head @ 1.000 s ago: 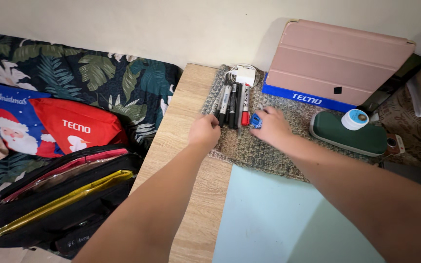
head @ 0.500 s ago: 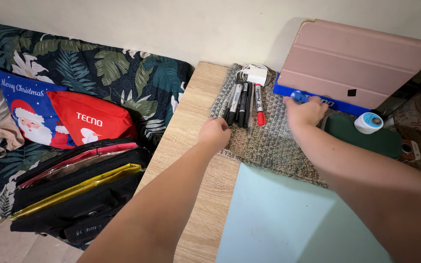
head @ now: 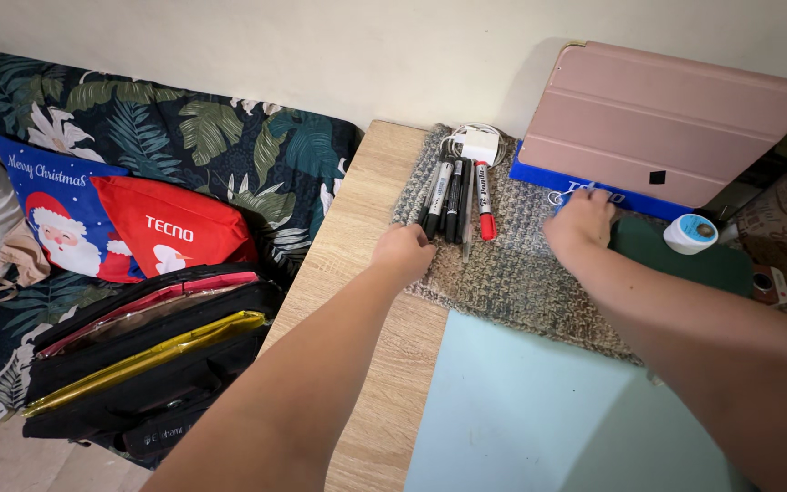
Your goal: The person writes on a sheet of paper, then places the paper into a brown envelope and sets it aside. They then gather pens, scissors, and a utility knife into a blue pen holder, move markers, and zip a black bag closed before placing the pen holder on the table.
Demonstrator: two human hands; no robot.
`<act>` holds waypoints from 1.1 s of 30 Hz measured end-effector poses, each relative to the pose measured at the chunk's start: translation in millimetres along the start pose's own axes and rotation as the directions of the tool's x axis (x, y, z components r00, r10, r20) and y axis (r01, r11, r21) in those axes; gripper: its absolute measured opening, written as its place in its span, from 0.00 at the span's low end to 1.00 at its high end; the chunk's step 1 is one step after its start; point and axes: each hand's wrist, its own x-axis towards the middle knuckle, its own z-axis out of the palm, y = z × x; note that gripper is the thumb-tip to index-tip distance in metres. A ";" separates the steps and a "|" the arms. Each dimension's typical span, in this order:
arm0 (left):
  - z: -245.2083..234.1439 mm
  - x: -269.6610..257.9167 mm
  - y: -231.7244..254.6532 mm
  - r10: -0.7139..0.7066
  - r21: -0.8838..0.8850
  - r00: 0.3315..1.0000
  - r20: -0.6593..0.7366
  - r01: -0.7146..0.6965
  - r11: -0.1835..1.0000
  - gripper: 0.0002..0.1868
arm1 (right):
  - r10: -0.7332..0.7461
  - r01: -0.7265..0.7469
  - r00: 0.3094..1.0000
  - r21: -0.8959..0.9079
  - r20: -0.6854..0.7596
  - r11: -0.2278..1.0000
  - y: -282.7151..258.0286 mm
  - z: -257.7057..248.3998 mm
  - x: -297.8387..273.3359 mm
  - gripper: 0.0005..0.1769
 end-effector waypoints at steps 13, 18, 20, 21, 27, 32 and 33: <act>-18.5 -14.8 -16.1 0.057 -0.072 0.988 -0.145 -0.068 0.995 0.10 | -0.581 0.668 0.713 0.130 -0.393 0.733 -89.4 -42.8 -57.0 0.21; -61.6 -45.1 -59.4 0.008 -0.023 0.952 -0.306 -0.016 1.000 0.09 | -0.708 0.800 0.599 0.257 -0.374 0.542 -164.9 -52.3 -104.3 0.24; -82.6 -61.0 -83.4 -0.005 -0.009 0.935 -0.355 0.002 1.000 0.10 | -0.758 0.838 0.541 0.309 -0.365 0.449 -190.5 -54.6 -123.4 0.24; -93.4 -69.6 -95.5 -0.011 -0.002 0.925 -0.379 0.011 1.000 0.10 | -0.769 0.838 0.536 0.330 -0.348 0.435 -203.5 -55.1 -132.4 0.24; -143.6 -120.7 -162.5 -0.188 -0.084 0.882 -0.432 0.168 0.982 0.10 | -0.827 0.869 0.447 0.385 -0.342 0.311 -264.1 -44.0 -177.1 0.27; -161.5 -166.7 -226.8 -0.257 -0.075 0.878 -0.404 0.248 0.966 0.10 | -0.840 0.853 0.448 0.429 -0.308 0.298 -298.6 -6.0 -218.1 0.27; -163.8 -177.3 -242.2 -0.263 -0.051 0.879 -0.398 0.265 0.963 0.11 | -0.835 0.834 0.470 0.454 -0.285 0.314 -306.0 5.4 -226.7 0.27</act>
